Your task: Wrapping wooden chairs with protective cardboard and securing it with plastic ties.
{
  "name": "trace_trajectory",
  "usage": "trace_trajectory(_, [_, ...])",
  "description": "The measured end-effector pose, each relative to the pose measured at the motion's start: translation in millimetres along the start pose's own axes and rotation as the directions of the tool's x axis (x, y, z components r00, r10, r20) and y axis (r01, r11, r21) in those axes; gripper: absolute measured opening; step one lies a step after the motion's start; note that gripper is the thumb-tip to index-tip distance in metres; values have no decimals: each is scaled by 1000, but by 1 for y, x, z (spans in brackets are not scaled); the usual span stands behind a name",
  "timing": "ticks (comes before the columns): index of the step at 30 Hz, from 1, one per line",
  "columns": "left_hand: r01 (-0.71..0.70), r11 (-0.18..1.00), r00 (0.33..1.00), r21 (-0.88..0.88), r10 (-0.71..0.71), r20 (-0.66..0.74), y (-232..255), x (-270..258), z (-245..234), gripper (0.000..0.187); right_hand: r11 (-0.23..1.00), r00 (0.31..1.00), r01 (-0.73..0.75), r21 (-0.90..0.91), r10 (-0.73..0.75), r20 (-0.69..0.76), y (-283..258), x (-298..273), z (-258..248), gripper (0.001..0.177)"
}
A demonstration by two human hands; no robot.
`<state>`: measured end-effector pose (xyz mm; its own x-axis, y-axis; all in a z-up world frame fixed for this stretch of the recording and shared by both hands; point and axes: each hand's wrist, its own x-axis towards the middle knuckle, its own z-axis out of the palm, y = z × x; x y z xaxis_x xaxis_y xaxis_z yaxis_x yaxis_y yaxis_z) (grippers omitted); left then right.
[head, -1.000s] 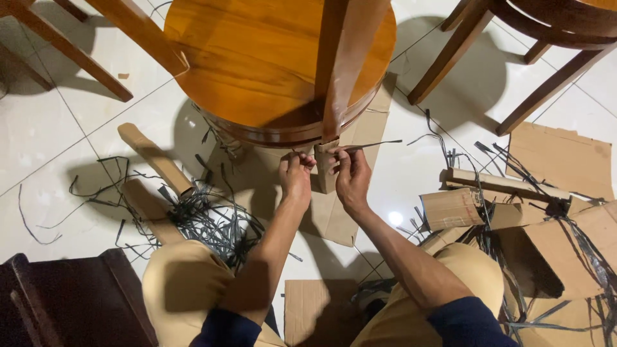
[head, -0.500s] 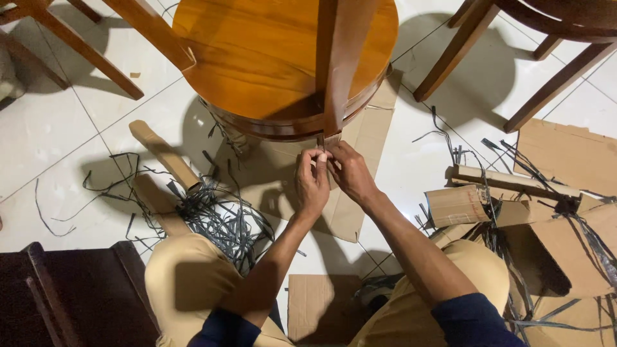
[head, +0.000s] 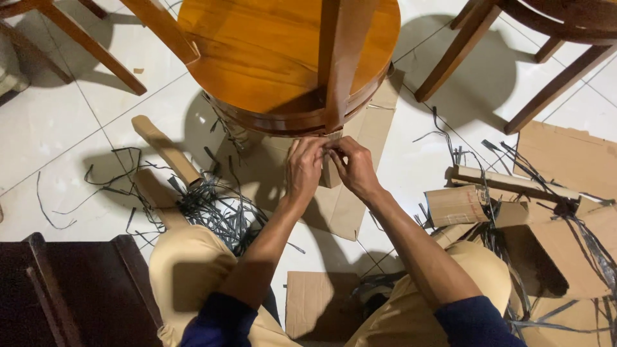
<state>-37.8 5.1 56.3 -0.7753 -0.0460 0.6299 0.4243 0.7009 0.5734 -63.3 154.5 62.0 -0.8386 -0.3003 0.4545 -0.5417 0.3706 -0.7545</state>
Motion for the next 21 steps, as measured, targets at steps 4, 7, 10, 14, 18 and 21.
trace_trajectory(4, [26, 999, 995, 26, -29, 99, -10, -7, 6, 28, 1000, 1000, -8, 8, 8, -4, -2, -5, -3, 15])
trace_trajectory(7, [25, 994, 991, 102, -38, 132, -39, -13, 24, 26, 1000, 999, -15, -21, 14, -31, -1, -8, 0, 19])
trace_trajectory(10, [72, 991, 990, 111, -84, 115, -29, -12, 21, 18, 987, 998, 2, -160, -12, -60, 6, -8, 3, 21])
trace_trajectory(14, [214, 977, 972, 24, -215, 91, -12, -6, 15, 8, 919, 992, 58, -389, -96, -79, 15, -8, 5, 16])
trace_trajectory(18, [315, 934, 949, -166, -309, 63, -19, -10, 30, 5, 915, 985, 50, -401, -111, -132, 23, -7, 16, 13])
trace_trajectory(21, [407, 871, 911, -275, -409, 54, -17, -6, 32, 5, 938, 958, 140, -316, -209, -196, 21, -2, 17, 15])
